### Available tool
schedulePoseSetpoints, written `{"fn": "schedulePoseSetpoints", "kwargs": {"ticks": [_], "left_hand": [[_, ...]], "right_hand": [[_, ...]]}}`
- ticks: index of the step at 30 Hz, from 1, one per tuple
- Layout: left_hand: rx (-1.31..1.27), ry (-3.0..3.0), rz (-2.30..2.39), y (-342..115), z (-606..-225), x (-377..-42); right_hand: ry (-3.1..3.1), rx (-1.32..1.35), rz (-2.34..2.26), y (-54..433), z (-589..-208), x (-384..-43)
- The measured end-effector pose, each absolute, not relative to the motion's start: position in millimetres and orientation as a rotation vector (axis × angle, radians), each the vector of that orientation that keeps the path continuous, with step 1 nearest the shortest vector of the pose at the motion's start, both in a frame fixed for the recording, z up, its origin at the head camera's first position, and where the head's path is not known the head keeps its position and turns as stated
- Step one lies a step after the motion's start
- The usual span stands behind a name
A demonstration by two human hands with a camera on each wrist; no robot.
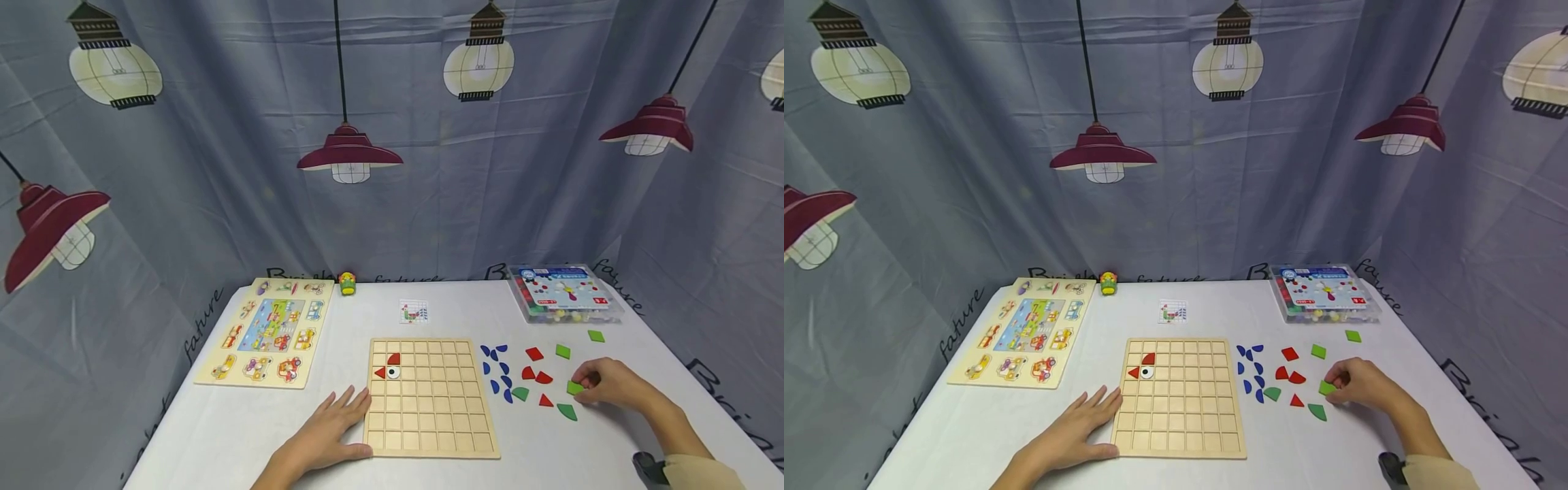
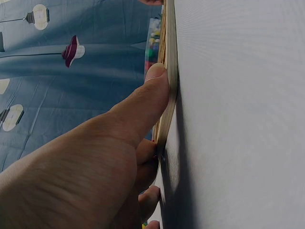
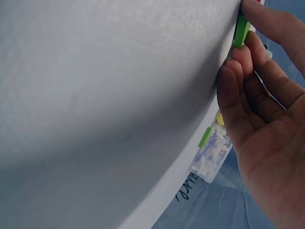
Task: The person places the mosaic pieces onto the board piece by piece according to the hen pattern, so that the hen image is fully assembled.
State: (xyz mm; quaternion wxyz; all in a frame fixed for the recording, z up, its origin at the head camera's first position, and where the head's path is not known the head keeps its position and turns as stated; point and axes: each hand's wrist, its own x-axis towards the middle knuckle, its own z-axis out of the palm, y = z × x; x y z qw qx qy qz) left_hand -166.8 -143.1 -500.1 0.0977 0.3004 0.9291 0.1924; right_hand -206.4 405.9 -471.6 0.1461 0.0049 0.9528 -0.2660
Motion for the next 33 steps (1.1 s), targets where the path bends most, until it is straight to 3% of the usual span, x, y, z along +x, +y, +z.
{"fn": "schedulePoseSetpoints", "kwargs": {"ticks": [20,33], "left_hand": [[0.893,2.757,0.570,-143,-499,-166],[0.882,2.752,0.586,-142,-499,-167]], "right_hand": [[2.763,-0.042,-0.779,396,-468,-206],[2.775,-0.123,-0.800,361,-464,-213]]}}
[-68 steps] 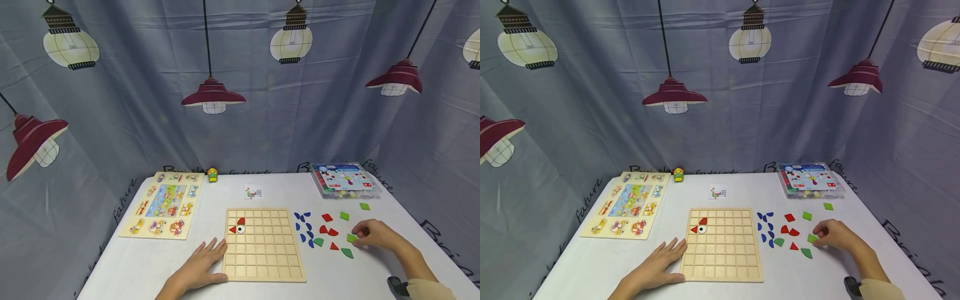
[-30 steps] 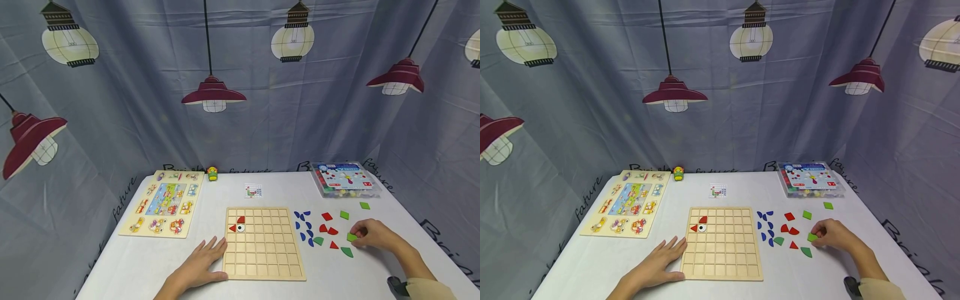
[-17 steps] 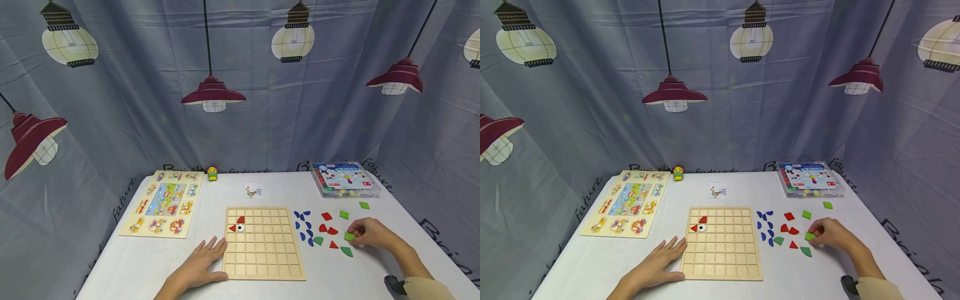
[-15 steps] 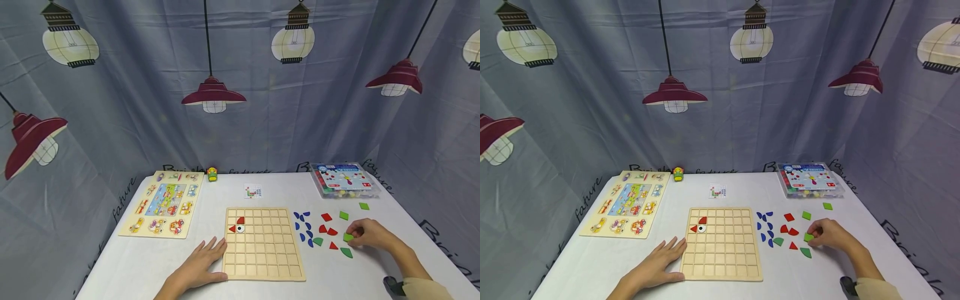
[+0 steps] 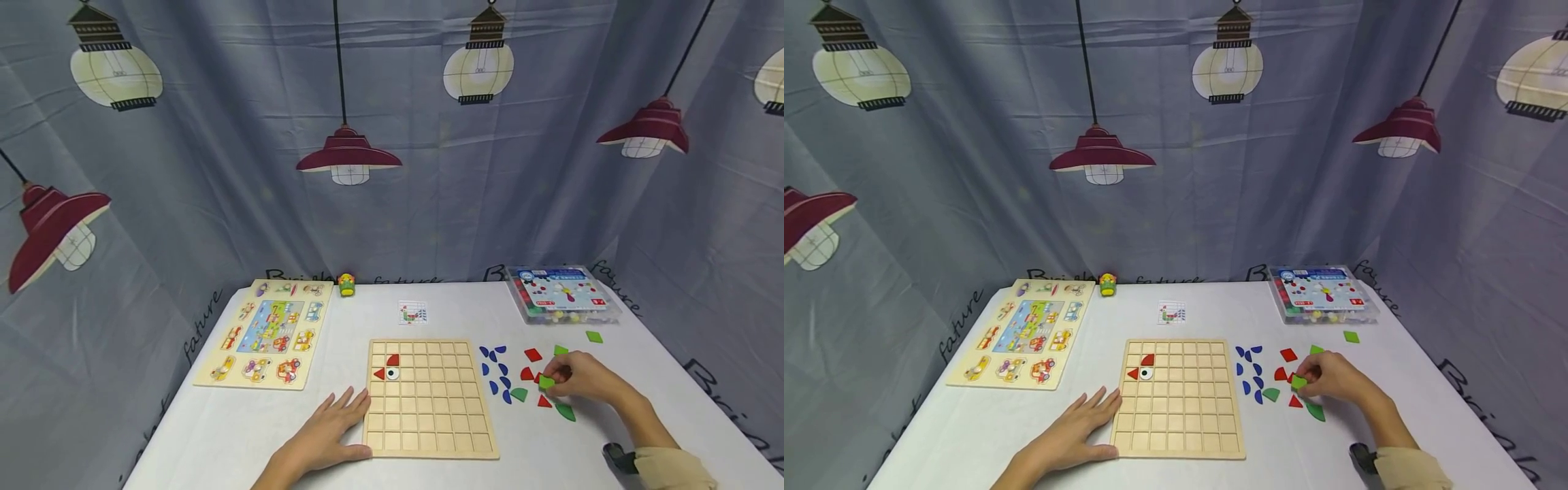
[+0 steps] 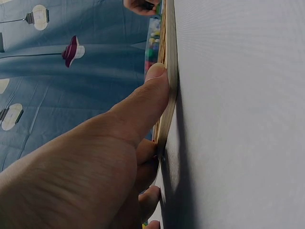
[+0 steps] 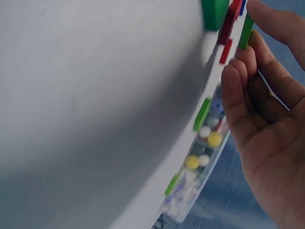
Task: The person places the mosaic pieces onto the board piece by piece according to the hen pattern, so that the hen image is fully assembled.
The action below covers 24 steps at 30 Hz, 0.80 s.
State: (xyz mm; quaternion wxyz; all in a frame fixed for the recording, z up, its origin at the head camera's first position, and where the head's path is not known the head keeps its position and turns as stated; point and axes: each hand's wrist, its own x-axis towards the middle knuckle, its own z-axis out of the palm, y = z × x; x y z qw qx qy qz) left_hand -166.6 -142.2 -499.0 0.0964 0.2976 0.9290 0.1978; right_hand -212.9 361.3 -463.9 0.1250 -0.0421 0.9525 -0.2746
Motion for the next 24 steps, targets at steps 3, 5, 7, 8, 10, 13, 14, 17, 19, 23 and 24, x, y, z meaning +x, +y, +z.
{"fn": "schedulePoseSetpoints", "kwargs": {"ticks": [3,5,7,8,10,13,14,17,19,23,24], "left_hand": [[0.887,2.754,0.569,-142,-499,-167],[0.886,2.755,0.567,-142,-498,-167],[0.887,2.756,0.567,-142,-498,-167],[0.887,2.756,0.569,-142,-498,-167],[0.889,2.753,0.575,-142,-498,-167],[0.890,2.752,0.574,-142,-499,-168],[0.886,2.749,0.575,-142,-499,-168],[0.889,2.753,0.576,-142,-499,-168],[0.888,2.754,0.577,-142,-499,-167],[0.885,2.754,0.575,-142,-498,-166],[0.881,2.752,0.573,-142,-497,-165]], "right_hand": [[2.786,-0.128,-0.791,350,-463,-215],[2.794,-0.137,-0.789,343,-461,-218],[2.799,-0.160,-0.795,336,-460,-220],[2.798,-0.182,-0.802,333,-459,-221],[2.794,-0.218,-0.810,328,-459,-222],[2.781,-0.250,-0.823,319,-458,-225],[2.775,-0.256,-0.831,316,-458,-225],[2.761,-0.292,-0.856,305,-456,-228],[2.758,-0.346,-0.858,297,-454,-230],[2.746,-0.470,-0.852,281,-453,-234],[2.740,-0.505,-0.855,278,-453,-234]]}}
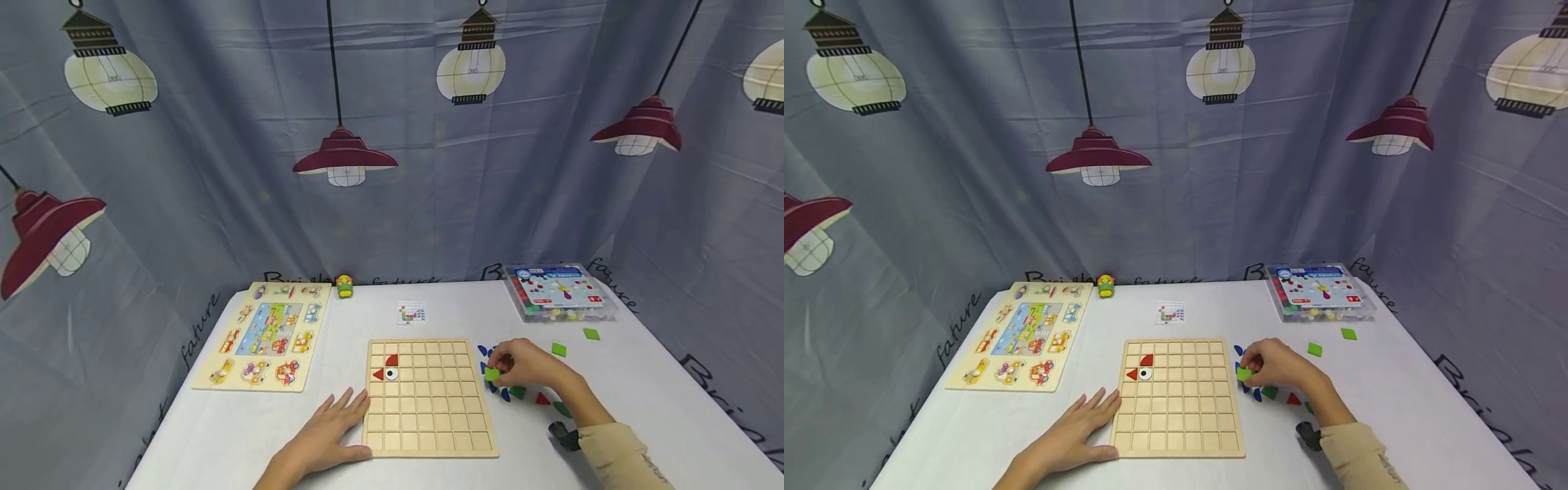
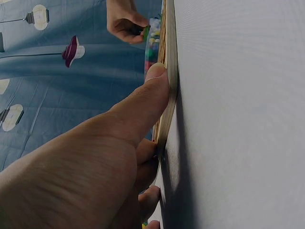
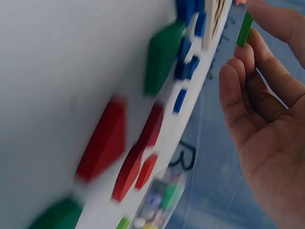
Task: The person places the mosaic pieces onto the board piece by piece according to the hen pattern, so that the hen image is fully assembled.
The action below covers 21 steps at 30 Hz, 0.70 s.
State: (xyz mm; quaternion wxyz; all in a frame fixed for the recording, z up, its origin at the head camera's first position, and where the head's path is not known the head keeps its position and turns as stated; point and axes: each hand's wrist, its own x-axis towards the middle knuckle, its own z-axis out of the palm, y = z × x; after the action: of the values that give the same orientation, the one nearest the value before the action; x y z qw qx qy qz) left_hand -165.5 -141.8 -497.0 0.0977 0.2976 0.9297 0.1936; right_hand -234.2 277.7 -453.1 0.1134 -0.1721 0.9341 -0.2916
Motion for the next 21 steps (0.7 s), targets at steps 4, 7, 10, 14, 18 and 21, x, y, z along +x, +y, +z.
{"fn": "schedulePoseSetpoints", "kwargs": {"ticks": [4,7,10,14,18,21], "left_hand": [[0.877,2.753,0.576,-141,-497,-165],[0.877,2.754,0.575,-141,-497,-164],[0.881,2.760,0.564,-141,-497,-164],[0.884,2.766,0.556,-141,-497,-165],[0.882,2.766,0.559,-141,-497,-164],[0.877,2.761,0.564,-141,-497,-164]], "right_hand": [[2.708,-0.629,-0.885,264,-452,-237],[2.693,-0.682,-0.889,253,-450,-239],[2.689,-0.716,-0.872,242,-449,-241],[2.672,-0.754,-0.871,225,-447,-243],[2.659,-0.769,-0.869,208,-446,-246],[2.665,-0.784,-0.853,198,-447,-247]]}}
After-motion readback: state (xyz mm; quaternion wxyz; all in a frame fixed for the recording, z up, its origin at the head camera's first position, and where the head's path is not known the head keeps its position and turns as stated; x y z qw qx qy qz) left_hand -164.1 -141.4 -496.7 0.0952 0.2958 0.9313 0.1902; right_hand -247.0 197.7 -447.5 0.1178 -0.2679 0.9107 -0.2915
